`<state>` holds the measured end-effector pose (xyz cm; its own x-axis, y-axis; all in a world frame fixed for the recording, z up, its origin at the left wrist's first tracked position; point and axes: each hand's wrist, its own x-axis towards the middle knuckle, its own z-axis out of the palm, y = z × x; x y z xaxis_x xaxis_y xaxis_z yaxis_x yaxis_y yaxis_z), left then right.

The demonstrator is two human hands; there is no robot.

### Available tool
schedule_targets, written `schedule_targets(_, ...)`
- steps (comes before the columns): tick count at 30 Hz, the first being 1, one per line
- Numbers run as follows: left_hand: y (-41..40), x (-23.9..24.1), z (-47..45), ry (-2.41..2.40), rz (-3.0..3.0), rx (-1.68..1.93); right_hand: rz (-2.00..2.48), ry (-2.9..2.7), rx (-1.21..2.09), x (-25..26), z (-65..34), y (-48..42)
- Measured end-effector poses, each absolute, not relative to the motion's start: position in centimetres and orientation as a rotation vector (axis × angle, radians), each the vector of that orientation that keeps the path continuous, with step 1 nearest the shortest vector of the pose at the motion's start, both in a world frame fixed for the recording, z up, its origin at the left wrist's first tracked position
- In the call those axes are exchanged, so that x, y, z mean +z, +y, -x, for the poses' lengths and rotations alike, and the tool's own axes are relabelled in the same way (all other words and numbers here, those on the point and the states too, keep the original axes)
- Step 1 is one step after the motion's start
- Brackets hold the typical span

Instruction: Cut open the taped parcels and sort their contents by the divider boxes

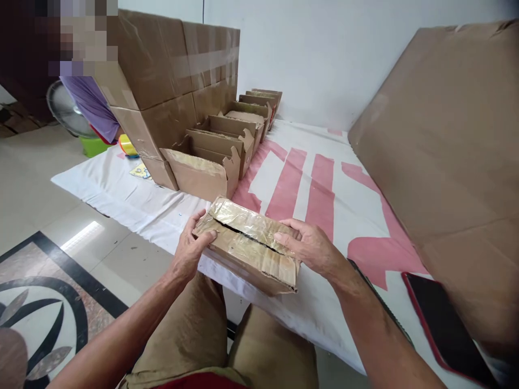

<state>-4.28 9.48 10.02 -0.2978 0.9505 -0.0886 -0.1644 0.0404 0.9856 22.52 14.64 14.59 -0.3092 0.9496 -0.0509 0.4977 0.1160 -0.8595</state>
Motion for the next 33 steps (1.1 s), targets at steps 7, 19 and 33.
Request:
schedule_targets(7,9.4,9.8,4.2,1.334,-0.857,1.470,1.432,-1.850,1.094,15.0,-22.1,14.4)
schedule_targets(19,9.6,10.6,6.5,1.416,-1.003,1.451,1.779,-1.557,0.482,12.2,-34.3,6.4)
schedule_targets(33,13.5,12.6,5.8,1.514,-1.653,1.296,2.399,-2.007,-0.182,4.9,-40.6,4.2)
